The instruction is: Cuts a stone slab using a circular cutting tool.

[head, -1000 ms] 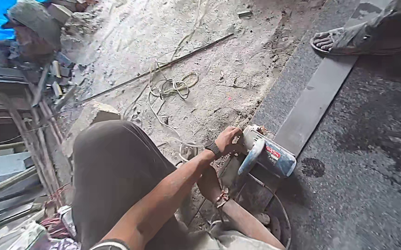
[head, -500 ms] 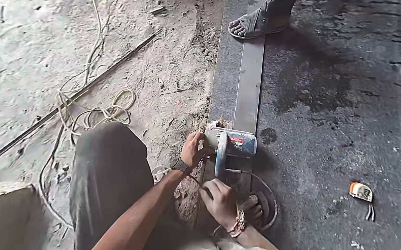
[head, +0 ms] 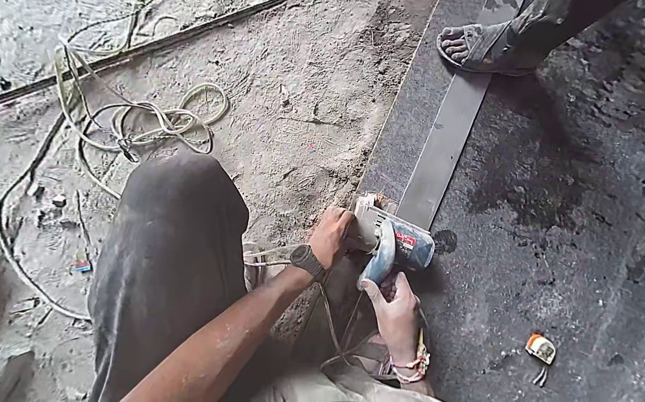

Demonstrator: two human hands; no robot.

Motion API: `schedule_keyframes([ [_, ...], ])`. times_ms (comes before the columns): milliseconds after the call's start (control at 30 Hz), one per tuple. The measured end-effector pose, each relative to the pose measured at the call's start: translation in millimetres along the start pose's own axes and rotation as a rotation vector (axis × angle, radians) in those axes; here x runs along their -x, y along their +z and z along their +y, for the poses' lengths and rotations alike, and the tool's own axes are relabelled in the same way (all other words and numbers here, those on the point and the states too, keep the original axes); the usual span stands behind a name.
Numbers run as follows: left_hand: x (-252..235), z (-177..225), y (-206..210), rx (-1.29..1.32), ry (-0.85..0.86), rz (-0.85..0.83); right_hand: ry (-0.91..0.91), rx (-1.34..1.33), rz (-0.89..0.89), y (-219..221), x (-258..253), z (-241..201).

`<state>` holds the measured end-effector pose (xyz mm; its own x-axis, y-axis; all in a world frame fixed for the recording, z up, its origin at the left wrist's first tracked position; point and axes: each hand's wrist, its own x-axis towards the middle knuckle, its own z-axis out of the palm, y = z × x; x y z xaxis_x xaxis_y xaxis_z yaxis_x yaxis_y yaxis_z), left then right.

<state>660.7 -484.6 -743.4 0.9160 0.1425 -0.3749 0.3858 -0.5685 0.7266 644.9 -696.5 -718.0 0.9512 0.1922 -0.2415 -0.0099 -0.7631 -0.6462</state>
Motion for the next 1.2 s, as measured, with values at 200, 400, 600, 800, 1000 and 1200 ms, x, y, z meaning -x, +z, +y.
schedule_keyframes([
  [200,-3.5,0.7,1.2,0.002,0.022,0.024,0.049,-0.083,0.049,1.8,-1.2,-8.6],
  [400,-6.8,-0.5,4.6,0.009,0.002,0.035,0.026,-0.106,0.108,5.3,-3.4,-9.0],
  [600,-9.4,0.7,3.3,0.016,-0.004,0.047,0.025,-0.167,0.136,12.5,-7.2,-8.7],
  [800,-11.8,1.0,4.1,0.0,0.02,0.071,-0.033,-0.001,0.216,32.3,-22.4,-24.1],
  [1000,-13.4,3.1,2.2,0.003,0.011,0.066,0.06,-0.375,0.281,54.7,-36.6,-32.6],
  [1200,-16.2,2.1,2.5,-0.003,0.028,0.067,-0.003,-0.312,0.413,61.1,-40.6,-33.9],
])
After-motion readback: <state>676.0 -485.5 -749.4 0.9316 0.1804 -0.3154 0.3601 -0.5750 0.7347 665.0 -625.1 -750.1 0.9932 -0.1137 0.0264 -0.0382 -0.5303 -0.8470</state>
